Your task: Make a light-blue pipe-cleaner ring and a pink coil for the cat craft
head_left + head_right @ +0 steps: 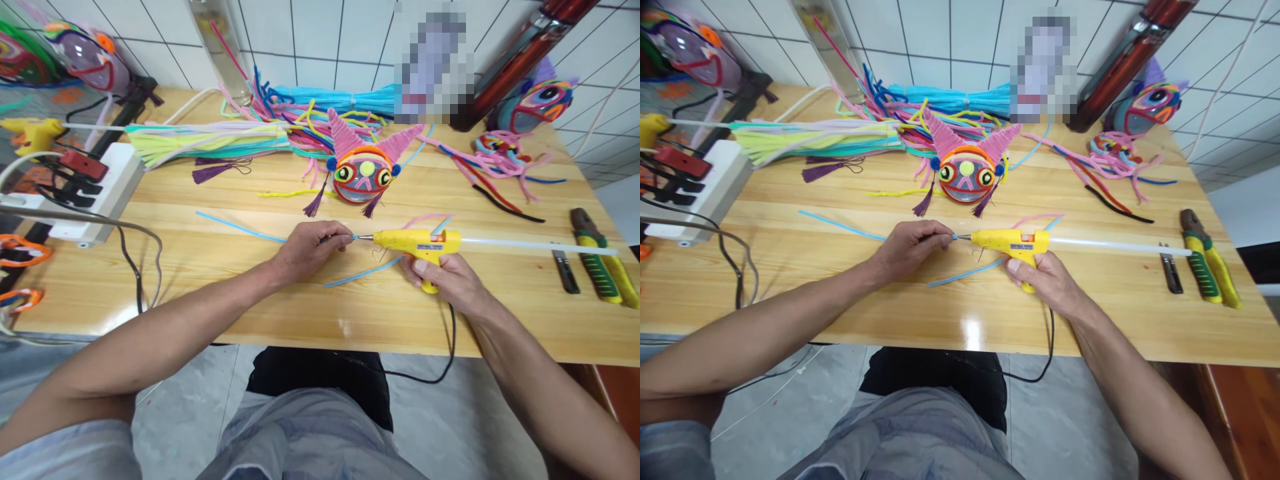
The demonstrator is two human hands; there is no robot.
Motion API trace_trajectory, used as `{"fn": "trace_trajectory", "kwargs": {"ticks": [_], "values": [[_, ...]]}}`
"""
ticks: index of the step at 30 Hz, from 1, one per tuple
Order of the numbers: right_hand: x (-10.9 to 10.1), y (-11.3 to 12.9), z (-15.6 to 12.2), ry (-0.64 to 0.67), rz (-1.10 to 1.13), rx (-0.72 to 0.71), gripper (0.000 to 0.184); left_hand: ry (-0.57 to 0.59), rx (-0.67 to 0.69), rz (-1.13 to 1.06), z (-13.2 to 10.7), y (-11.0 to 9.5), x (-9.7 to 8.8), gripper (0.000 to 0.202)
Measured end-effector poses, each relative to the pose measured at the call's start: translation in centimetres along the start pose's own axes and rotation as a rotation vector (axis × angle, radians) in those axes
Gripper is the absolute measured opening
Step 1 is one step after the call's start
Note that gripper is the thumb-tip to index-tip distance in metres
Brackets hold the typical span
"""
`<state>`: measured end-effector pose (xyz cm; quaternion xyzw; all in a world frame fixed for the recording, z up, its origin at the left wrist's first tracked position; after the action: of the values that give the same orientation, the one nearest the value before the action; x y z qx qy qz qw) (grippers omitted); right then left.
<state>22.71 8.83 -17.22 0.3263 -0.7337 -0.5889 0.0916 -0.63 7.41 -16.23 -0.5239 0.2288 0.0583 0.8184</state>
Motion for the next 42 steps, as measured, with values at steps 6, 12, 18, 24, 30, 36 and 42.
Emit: {"fn": "trace_trajectory", "kwargs": {"ticks": [6,12,18,24,30,36,42], "values": [[-0.3,0.0,-0.1,-0.026,0.104,0.026,0.05,0.001,-0.006,-0.008,0.0,0.1,0.0,0.02],[-1.6,0.6,-1.0,-0.132,0.22,0.026,0.049,0.003,-0.03,-0.006,-0.1,0.4,-0.1,0.022],[-7.3,1.6,-2.5,-0.39,0.469,-0.17,0.039,-0.037,-0.099,-0.057,-0.1,0.7,-0.1,0.017],[-13.2,-2.2,-1.2,-0.476,0.448,0.138,0.046,-0.048,-0.04,-0.007,-0.1,0.1,-0.5,0.019],[-14.4,-4.5,-0.5,-0.541,0.365,0.389,0.047,-0.045,0.068,0.068,-0.2,-0.5,-0.4,0.021],[-14.1,-4.5,-0.9,-0.546,0.182,0.581,0.053,-0.042,0.178,0.129,-0.1,-0.7,-0.1,0.021],[-15.7,-2.7,-3.8,-0.754,-0.559,0.808,0.06,-0.039,0.2,0.146,-0.1,-0.4,0.3,0.02]]}}
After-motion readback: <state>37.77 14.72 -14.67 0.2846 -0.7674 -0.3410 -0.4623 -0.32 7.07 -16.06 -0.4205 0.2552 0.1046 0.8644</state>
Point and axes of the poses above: each hand's wrist, its own z-axis towards the middle knuckle, its own x-axis out of the palm, y = z × x, the point moved 7 cm from there along z, towards the middle knuckle, and after that the axes turned 11 degrees about x, right-handed, at the moved point
